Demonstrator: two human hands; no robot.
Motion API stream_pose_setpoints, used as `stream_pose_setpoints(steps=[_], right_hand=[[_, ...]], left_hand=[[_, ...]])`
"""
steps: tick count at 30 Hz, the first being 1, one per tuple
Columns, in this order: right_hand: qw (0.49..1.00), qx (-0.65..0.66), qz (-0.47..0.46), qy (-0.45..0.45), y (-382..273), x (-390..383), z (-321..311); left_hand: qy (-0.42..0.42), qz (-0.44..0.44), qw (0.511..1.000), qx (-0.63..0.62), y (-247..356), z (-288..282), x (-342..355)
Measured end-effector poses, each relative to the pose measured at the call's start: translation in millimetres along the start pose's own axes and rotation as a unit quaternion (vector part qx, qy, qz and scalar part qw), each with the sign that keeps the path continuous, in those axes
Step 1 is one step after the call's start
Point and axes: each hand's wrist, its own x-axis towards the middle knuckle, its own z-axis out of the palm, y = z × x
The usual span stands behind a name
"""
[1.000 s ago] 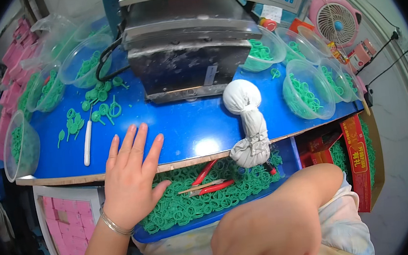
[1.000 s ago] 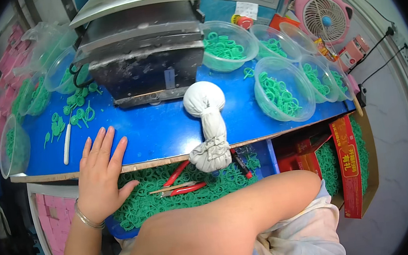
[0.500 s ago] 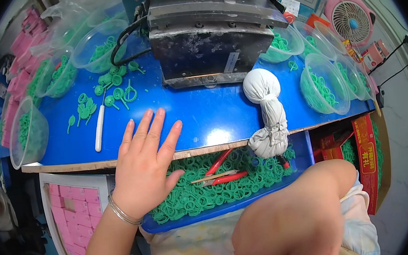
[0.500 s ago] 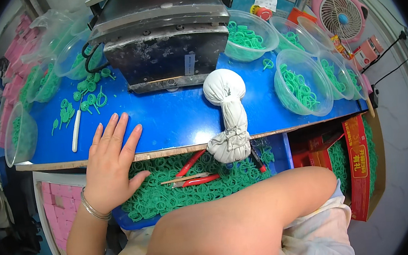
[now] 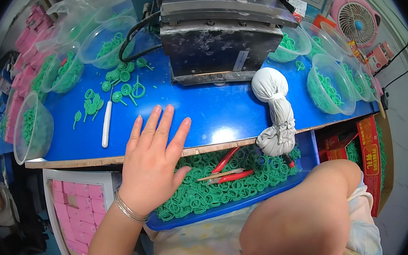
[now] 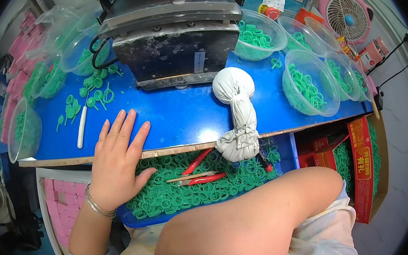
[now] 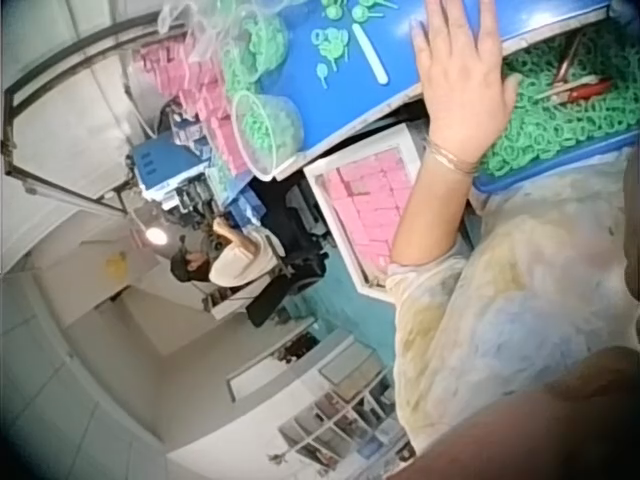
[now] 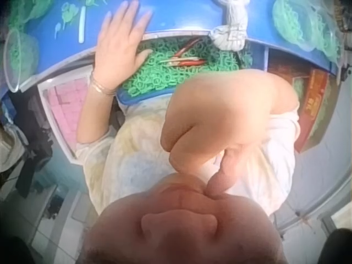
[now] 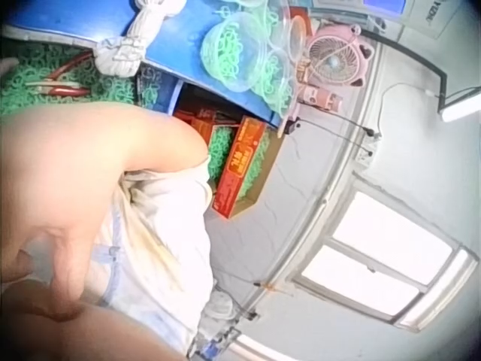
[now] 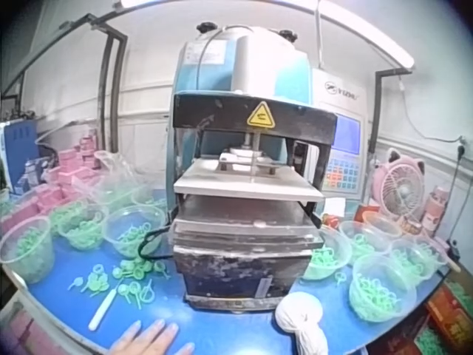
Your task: Removing green wax patterns from a silicone mold and cleaning them using pliers and a pick tool.
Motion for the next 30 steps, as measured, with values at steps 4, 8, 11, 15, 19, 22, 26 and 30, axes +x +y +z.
stream_pose_setpoints(steps=[4, 8, 11, 15, 19, 22, 26, 30], right_hand=[[0.991, -0.106, -0.038, -0.076, 9, -7, -4], [0.913, -0.394, -0.049, 0.092, -23, 16, 10], [0.879, -0.463, 0.023, 0.113, -20, 30, 7], [0.764, -0.562, 0.029, 0.315, 0, 44, 7], [0.643, -0.610, -0.007, 0.463, 12, 47, 23], [0.559, -0.614, -0.057, 0.555, 23, 49, 46], [0.520, -0.561, -0.024, 0.644, 25, 48, 70], [0.551, -0.612, -0.008, 0.567, 16, 37, 69]], left_hand=[[-0.003, -0.003, 1.000, 0.000, 2, -1, 0], [0.005, 0.006, 1.000, -0.005, -3, 4, -2], [0.001, 0.003, 1.000, 0.003, -2, 4, 1], [-0.011, -0.016, 0.999, 0.030, 1, 2, 6], [-0.015, -0.023, 0.999, 0.039, 1, 0, 2], [-0.007, 0.004, 1.000, 0.005, -1, 3, 3], [-0.002, 0.009, 1.000, -0.007, -1, 6, 3], [-0.004, -0.017, 1.000, 0.014, -1, 3, -3]])
